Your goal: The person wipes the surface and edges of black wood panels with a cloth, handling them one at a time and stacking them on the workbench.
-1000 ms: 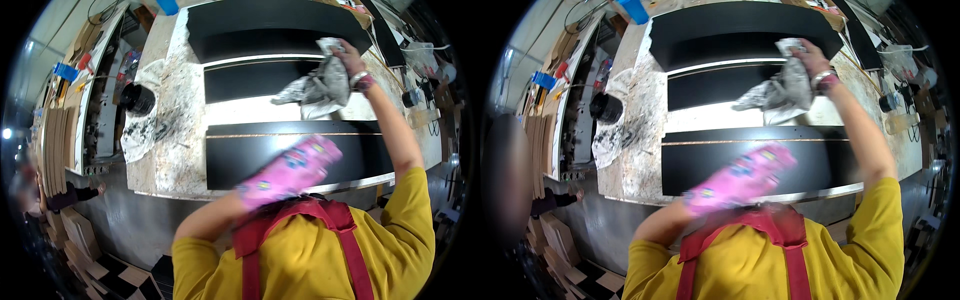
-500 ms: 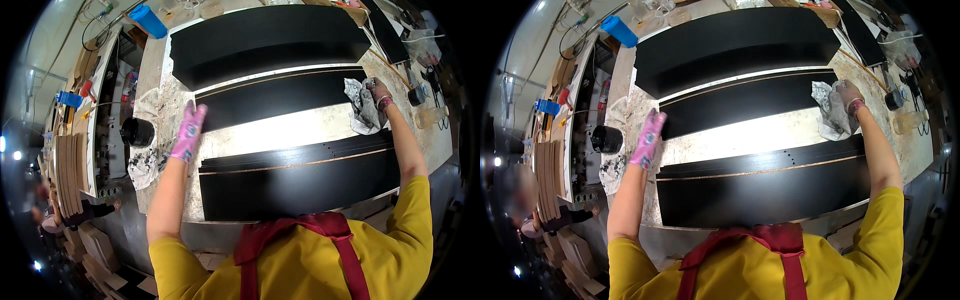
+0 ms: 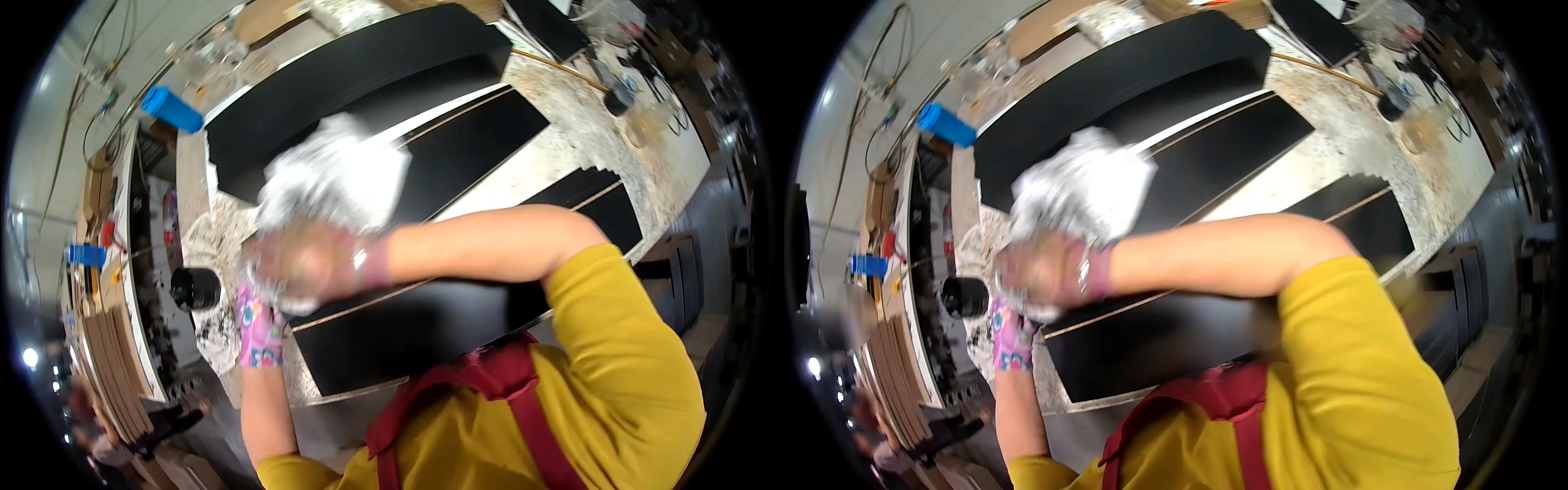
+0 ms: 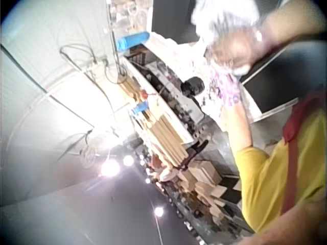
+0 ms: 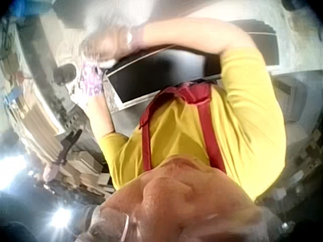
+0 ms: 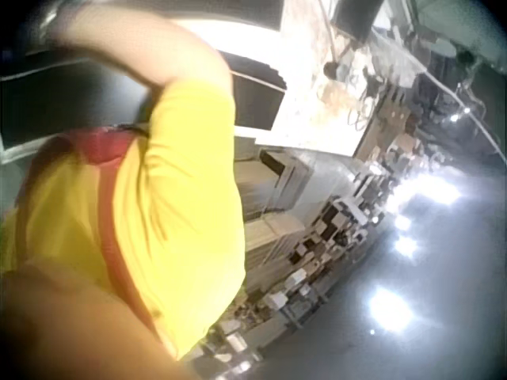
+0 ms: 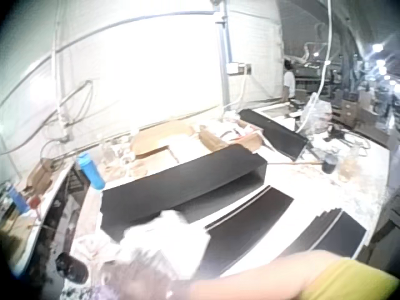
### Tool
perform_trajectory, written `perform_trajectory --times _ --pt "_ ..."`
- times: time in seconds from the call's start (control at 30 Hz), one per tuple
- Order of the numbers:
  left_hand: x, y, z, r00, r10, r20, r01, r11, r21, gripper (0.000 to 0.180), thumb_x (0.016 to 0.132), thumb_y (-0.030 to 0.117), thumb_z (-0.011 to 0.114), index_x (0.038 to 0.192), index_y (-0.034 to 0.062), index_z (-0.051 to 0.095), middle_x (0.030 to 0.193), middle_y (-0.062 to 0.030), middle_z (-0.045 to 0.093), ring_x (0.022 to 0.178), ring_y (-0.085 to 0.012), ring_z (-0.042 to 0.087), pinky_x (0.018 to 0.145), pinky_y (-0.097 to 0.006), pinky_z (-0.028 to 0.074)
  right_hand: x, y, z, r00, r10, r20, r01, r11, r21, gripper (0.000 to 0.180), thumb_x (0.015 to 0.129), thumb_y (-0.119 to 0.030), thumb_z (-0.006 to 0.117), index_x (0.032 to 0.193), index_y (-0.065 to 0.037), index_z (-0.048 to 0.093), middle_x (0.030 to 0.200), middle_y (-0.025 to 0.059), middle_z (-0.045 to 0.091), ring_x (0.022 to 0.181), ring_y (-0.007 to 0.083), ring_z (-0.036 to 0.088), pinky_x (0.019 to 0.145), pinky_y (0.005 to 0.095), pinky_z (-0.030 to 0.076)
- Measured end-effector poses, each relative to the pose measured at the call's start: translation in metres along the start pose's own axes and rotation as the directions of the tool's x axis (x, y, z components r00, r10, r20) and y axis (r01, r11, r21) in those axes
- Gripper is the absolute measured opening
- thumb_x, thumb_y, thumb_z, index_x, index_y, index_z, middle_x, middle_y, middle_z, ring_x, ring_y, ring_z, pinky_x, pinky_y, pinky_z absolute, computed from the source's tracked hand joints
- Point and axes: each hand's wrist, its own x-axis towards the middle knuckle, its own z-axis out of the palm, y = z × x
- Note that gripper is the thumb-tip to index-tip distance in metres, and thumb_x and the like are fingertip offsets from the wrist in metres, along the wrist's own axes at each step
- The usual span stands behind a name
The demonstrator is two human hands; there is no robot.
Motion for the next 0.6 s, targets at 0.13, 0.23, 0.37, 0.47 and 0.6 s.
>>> perform_trajectory --times 0.13,0.23,0.37,0.47,0.6 --pt "-0.013 0.006 -0.015 0.943 0.235 -0.235 -0.154 0.935 0.319 0.034 0.095 0.023 0.059 0.122 0.0014 0.059 0.112 -0.0086 0.064 0.104 -0.0196 0.063 0.085 -0.031 0.054 -0.062 0.054 -0.022 0.95 0.308 -0.048 -0.309 0.91 -0.277 0.032 0.089 -0.02 0.056 0.117 -0.004 0.057 0.098 0.0141 0.064 0.087 0.0295 0.064 0.08 0.043 0.051" --pt "-0.016 0.006 -0.004 0.927 0.264 -0.266 -0.162 0.923 0.35 0.036 0.094 0.024 0.062 0.12 0.0002 0.061 0.11 -0.0078 0.066 0.101 -0.017 0.063 0.087 -0.029 0.052 -0.159 0.141 -0.156 0.426 0.905 -0.008 -0.706 0.327 -0.628 0.034 0.092 -0.023 0.053 0.117 0.0 0.057 0.101 0.0189 0.064 0.093 0.031 0.064 0.086 0.0423 0.051" --pt "0.002 0.01 0.003 0.954 0.237 -0.186 -0.149 0.909 0.389 0.039 0.093 0.026 0.063 0.122 -0.0007 0.062 0.114 -0.0073 0.065 0.104 -0.0144 0.06 0.092 -0.028 0.047 -0.242 0.162 -0.239 0.429 0.865 -0.26 -0.689 0.128 -0.713 0.024 0.089 -0.019 0.055 0.106 -0.004 0.061 0.105 0.0164 0.065 0.099 0.033 0.063 0.081 0.0389 0.054" --pt "0.002 0.01 -0.009 0.905 0.39 -0.171 -0.206 0.753 0.625 0.04 0.096 0.029 0.057 0.122 -0.001 0.062 0.117 -0.0097 0.063 0.105 -0.0165 0.06 0.093 -0.03 0.047 -0.149 0.102 -0.162 0.481 0.864 0.149 -0.545 0.428 -0.721 0.027 0.085 -0.021 0.059 0.108 -0.005 0.06 0.115 0.0144 0.06 0.106 0.032 0.059 0.091 0.0386 0.049" --pt "0.011 0.026 -0.047 0.938 0.339 -0.078 -0.237 0.786 0.571 0.04 0.099 0.027 0.05 0.125 -0.0027 0.059 0.119 -0.0112 0.062 0.108 -0.0171 0.059 0.096 -0.031 0.046 -0.171 0.088 -0.135 0.971 0.235 0.035 -0.202 0.892 -0.404 0.025 0.088 -0.022 0.057 0.108 -0.006 0.059 0.113 0.012 0.061 0.101 0.0301 0.061 0.089 0.0376 0.05"
